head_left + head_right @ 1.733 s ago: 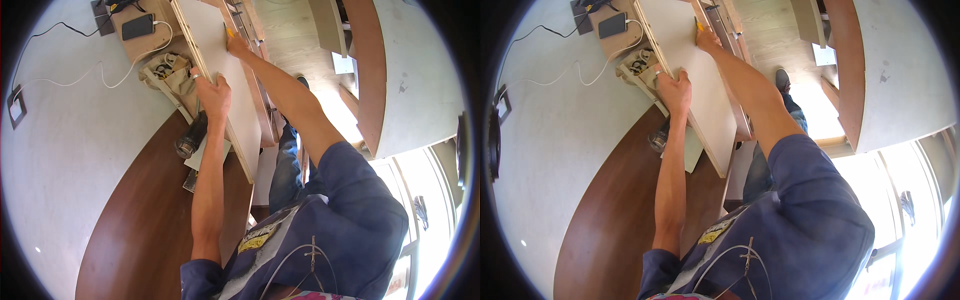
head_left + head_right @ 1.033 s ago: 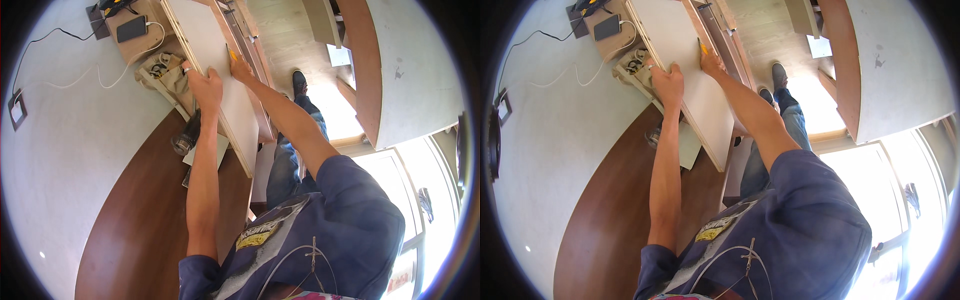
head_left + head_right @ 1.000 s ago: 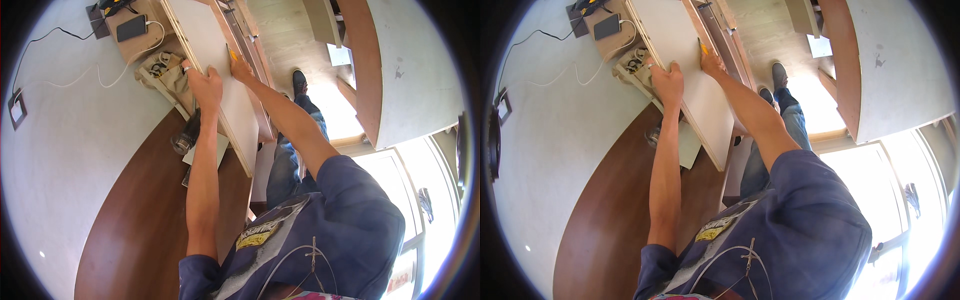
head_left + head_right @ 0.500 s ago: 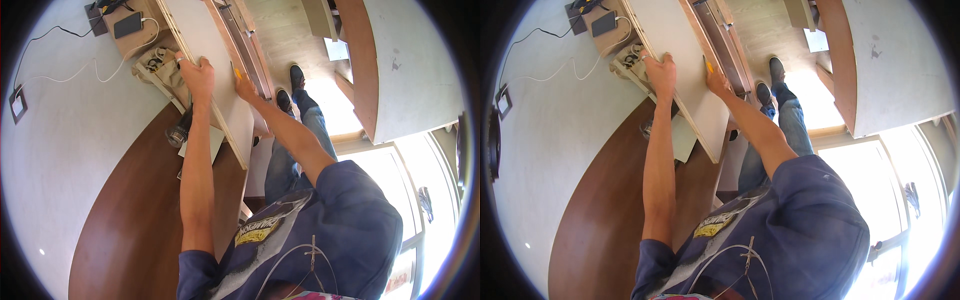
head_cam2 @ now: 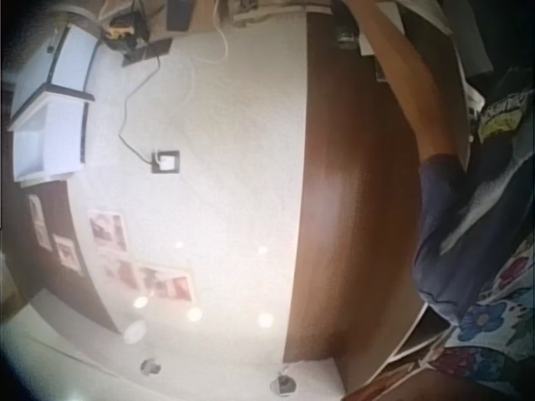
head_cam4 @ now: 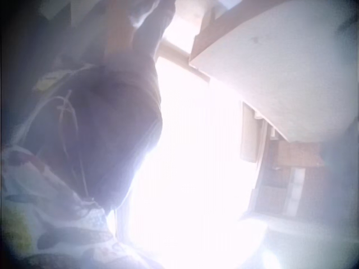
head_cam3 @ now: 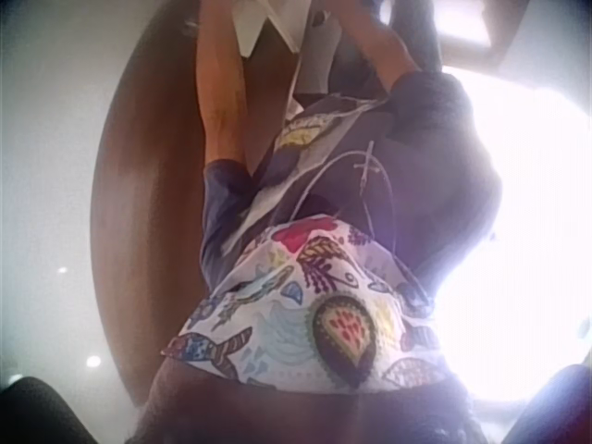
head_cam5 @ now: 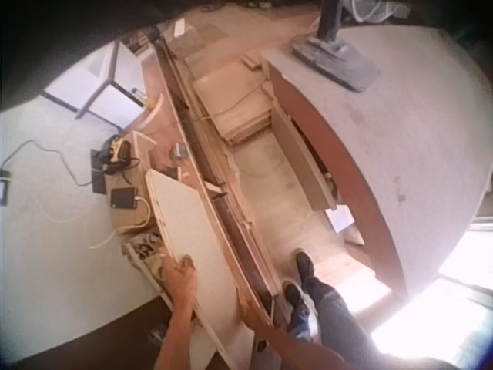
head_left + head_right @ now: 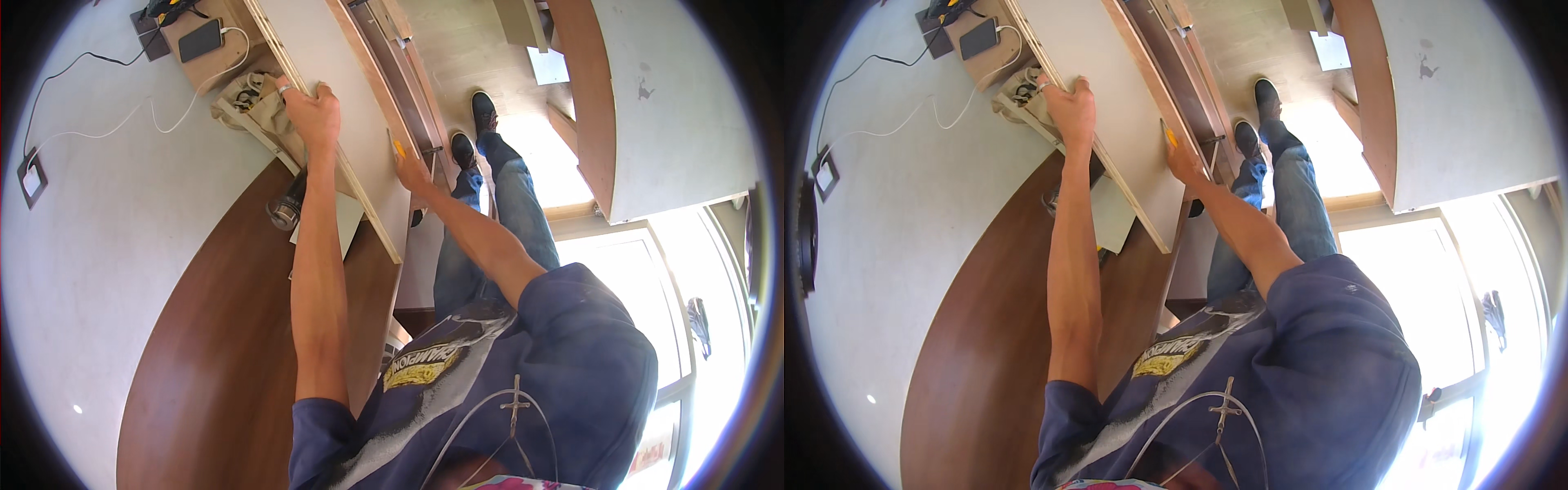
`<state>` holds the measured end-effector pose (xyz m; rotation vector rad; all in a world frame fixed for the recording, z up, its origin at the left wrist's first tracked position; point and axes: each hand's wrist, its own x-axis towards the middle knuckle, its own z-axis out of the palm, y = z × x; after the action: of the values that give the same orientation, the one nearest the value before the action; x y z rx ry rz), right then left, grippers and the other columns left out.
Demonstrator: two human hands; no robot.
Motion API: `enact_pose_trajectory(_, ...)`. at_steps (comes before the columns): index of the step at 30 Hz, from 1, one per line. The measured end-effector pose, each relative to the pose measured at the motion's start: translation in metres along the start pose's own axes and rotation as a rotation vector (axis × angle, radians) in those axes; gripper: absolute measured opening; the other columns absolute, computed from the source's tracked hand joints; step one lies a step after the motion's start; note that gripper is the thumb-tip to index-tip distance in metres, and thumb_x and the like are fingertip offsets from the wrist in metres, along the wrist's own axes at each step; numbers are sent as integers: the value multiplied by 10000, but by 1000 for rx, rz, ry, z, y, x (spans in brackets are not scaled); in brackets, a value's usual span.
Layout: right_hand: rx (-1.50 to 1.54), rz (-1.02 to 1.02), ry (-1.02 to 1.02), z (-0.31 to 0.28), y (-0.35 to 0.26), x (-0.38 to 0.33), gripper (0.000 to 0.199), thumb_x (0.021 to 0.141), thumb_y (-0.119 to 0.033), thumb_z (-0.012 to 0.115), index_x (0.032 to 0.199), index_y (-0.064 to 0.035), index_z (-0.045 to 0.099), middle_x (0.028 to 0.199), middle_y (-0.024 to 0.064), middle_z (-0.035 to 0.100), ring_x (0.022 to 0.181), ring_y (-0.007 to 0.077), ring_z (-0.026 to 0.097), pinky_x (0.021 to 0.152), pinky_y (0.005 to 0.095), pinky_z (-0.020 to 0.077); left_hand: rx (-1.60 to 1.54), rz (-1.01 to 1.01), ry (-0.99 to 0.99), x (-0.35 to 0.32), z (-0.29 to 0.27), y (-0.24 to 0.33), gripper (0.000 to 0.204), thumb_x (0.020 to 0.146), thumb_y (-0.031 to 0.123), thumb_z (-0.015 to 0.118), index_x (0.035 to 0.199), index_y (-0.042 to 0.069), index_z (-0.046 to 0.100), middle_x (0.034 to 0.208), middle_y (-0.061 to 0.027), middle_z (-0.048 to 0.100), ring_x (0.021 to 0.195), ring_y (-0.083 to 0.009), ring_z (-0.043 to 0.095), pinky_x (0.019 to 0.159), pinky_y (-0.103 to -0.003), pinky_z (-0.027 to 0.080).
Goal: The person applies edge banding to a wooden panel by sanding the surface, trimming the excess with a utility knife and a pencil, and using a scraper to smooth the edges.
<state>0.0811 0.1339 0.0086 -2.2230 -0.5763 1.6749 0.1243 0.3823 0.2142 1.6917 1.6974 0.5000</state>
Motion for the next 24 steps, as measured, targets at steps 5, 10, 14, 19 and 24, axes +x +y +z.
enact_pose_trajectory(5, -4, 37, -43, -5, 8, -24, 383, 1044, -410, 495, 1223, -72, 495, 963, 350, 683, 958, 546, 664, 828, 641, 515, -42, -3, 23, 0, -1, -4, 435, 865, -21, 594, 1271, -63, 444, 1068, -215, 670, 927, -278, 670, 885, -369, 509)
enact_pose_trajectory(10, -62, -1, -108, -20, 12, -22, 387, 1041, -388, 520, 1186, -29, 501, 991, 327, 693, 943, 509, 687, 838, 604, 539, -12, -14, 5, 0, -4, -5, 440, 853, -43, 570, 1274, -77, 448, 1065, -213, 655, 916, -263, 655, 881, -355, 504)
enact_pose_trajectory(14, 25, -93, 12, -26, -3, -16, 402, 1040, -391, 520, 1178, -14, 501, 964, 336, 690, 936, 529, 678, 828, 605, 543, -39, 2, 6, 0, -14, -5, 476, 857, -48, 562, 1306, -92, 410, 1026, -204, 658, 888, -254, 655, 866, -356, 508)
enact_pose_trajectory(19, 42, -137, 127, -23, -33, 37, 393, 1042, -386, 504, 1185, -20, 501, 962, 364, 681, 951, 555, 662, 835, 614, 539, -100, -60, -46, -3, -12, -2, 410, 860, -3, 625, 1235, -61, 469, 1056, -181, 670, 921, -240, 658, 865, -358, 507)
enact_pose_trajectory(24, 60, -168, 113, -14, -49, 51, 397, 1039, -391, 505, 1194, -25, 498, 1004, 380, 673, 985, 554, 658, 863, 620, 527, -49, 66, -28, 8, -15, -18, 527, 844, -13, 573, 1326, -82, 371, 986, -198, 664, 843, -261, 665, 823, -380, 523)
